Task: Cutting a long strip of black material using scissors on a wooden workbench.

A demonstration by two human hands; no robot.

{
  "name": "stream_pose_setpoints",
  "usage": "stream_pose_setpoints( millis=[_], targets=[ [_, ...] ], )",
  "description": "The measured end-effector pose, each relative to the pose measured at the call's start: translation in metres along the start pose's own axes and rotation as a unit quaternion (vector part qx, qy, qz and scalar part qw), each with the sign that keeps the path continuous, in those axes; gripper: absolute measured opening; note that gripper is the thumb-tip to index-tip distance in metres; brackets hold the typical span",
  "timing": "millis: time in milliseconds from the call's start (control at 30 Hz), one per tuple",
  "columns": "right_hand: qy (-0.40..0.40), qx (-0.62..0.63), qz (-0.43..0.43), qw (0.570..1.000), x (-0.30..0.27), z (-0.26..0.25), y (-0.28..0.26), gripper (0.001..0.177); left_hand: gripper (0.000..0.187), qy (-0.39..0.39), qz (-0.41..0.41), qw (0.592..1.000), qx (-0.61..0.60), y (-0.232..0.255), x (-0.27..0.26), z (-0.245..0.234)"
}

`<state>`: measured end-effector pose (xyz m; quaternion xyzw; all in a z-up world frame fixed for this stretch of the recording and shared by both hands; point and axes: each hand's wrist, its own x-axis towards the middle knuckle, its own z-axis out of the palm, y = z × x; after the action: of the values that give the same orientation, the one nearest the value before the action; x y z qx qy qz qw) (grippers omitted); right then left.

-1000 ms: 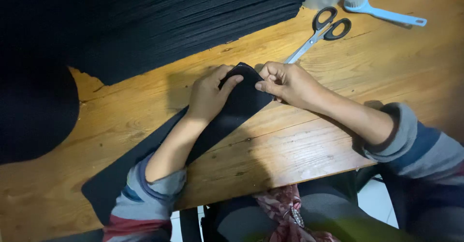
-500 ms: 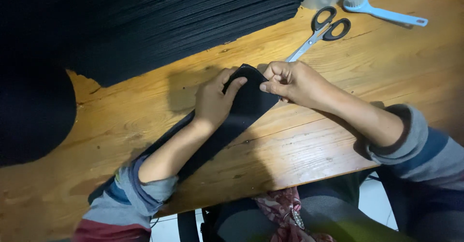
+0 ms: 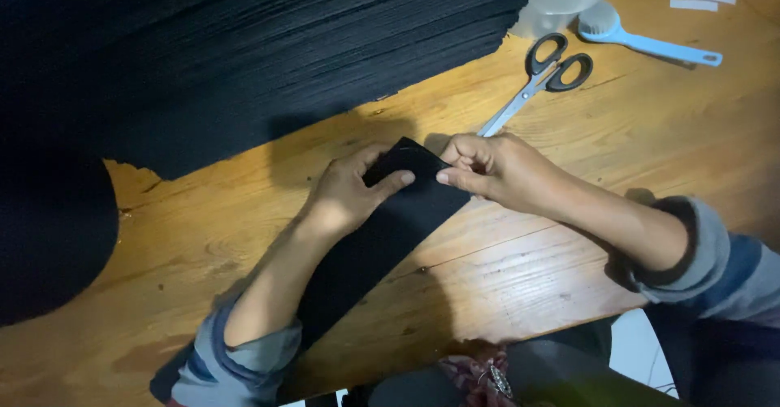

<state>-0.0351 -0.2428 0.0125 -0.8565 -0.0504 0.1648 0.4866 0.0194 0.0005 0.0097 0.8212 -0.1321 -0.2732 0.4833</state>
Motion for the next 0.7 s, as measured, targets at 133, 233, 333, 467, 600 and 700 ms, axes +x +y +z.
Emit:
stream_pose_setpoints(
  millis=[133, 233, 333, 467, 600, 700],
  targets=[
    [0.017, 0.021, 0.014, 1.000, -0.001, 0.003, 0.005, 0.014, 0.038, -0.030, -0.055, 0.998, 0.020, -0.005, -0.006, -0.004],
    [0.016, 0.030, 0.010, 0.999, 0.000, 0.003, 0.007, 0.015, 0.032, -0.020, -0.075, 0.997, 0.011, -0.004, -0.005, -0.001],
    [0.026, 0.059, 0.008, 0.998, -0.002, 0.008, 0.013, 0.015, 0.038, -0.011, -0.042, 0.999, 0.026, 0.011, -0.012, 0.000],
    [0.032, 0.070, -0.012, 0.997, -0.004, 0.011, 0.016, 0.012, 0.046, 0.005, 0.000, 0.998, 0.070, 0.003, -0.012, 0.003],
    [0.025, 0.069, -0.010, 0.997, -0.004, 0.009, 0.016, 0.013, 0.047, 0.012, 0.010, 0.997, 0.078, 0.013, -0.015, 0.007],
    [0.017, 0.030, -0.001, 0.999, -0.010, -0.003, -0.007, 0.017, 0.050, 0.019, -0.014, 0.998, 0.051, -0.003, -0.012, 0.009]
  ],
)
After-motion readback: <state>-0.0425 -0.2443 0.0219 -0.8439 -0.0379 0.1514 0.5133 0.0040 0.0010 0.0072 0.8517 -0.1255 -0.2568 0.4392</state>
